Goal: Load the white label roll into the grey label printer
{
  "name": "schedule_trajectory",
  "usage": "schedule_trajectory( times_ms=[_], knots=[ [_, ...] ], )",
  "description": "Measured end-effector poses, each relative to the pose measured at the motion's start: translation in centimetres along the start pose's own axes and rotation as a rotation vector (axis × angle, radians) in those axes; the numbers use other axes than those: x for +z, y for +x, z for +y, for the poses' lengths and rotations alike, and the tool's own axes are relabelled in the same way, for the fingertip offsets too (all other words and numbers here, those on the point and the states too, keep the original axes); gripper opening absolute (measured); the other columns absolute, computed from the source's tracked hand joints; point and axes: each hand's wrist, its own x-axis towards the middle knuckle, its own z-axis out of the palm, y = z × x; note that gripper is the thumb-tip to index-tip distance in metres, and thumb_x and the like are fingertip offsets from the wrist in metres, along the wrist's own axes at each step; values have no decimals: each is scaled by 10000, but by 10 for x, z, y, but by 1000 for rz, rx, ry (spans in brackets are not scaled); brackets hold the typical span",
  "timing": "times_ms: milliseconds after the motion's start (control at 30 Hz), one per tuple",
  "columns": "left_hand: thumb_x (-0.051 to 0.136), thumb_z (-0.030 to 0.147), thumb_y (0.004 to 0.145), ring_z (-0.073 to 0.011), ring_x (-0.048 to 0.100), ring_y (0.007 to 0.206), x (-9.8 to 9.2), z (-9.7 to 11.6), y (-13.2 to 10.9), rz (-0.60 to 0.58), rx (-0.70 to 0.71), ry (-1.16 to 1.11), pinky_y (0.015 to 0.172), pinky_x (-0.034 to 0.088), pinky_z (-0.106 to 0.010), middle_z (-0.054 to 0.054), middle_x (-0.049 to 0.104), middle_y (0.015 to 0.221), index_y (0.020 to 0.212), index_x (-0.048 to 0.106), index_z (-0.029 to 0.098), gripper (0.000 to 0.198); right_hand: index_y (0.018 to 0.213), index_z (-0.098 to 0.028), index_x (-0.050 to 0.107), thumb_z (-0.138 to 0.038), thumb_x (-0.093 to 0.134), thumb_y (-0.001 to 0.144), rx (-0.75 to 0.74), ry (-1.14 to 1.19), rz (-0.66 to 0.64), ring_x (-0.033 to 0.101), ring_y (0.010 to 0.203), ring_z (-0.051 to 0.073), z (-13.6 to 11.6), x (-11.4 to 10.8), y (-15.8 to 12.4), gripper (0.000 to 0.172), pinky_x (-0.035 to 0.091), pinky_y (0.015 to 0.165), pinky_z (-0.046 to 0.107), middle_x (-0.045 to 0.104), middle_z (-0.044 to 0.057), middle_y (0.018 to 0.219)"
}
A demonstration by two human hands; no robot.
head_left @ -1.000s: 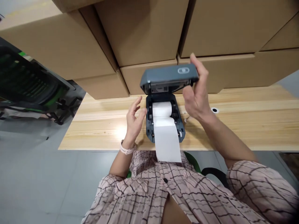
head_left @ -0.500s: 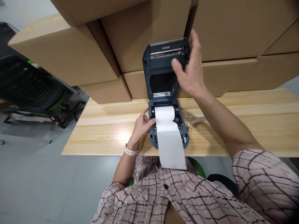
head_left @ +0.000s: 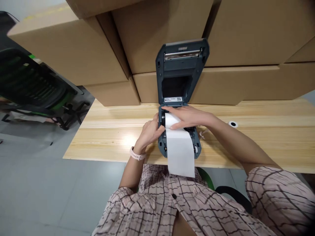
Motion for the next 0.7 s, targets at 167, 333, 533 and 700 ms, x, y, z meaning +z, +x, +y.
schedule_trajectory(
  times_ms=[167, 333, 533, 700],
  knots=[
    [447, 306, 878, -244, 579, 667, -4, 3, 1, -28, 16, 21, 679, 398, -343, -29, 657, 741, 1553, 491, 98, 707, 1770, -191, 222, -506, 782, 827, 22, -37, -37, 720, 1238, 472, -7, -2, 8, 1142, 549, 1000, 563, 724, 234, 1438],
    [479, 315, 871, -221, 542, 630, -1, -1, 1, -30, 4, -45, 671, 375, -336, 10, 594, 681, 1577, 478, 99, 739, 1732, -267, 318, -506, 816, 784, -166, 165, 64, 738, 1186, 388, -4, -28, -25, 1097, 603, 964, 489, 707, 147, 1468],
    [480, 300, 868, -203, 516, 632, 1, -2, 0, -9, -17, -88, 693, 371, -346, 37, 554, 654, 1619, 461, 111, 774, 1712, -325, 343, -623, 876, 766, -175, 353, 372, 676, 1261, 332, 31, -61, -94, 1126, 568, 1060, 471, 665, 84, 1406],
    [487, 288, 864, -181, 468, 605, 2, -1, -1, 5, -11, -115, 679, 358, -348, 51, 528, 628, 1625, 470, 104, 784, 1721, -296, 327, -627, 919, 668, 162, 463, 547, 626, 1325, 363, 74, -44, -107, 1253, 530, 1077, 508, 605, 141, 1451]
  ],
)
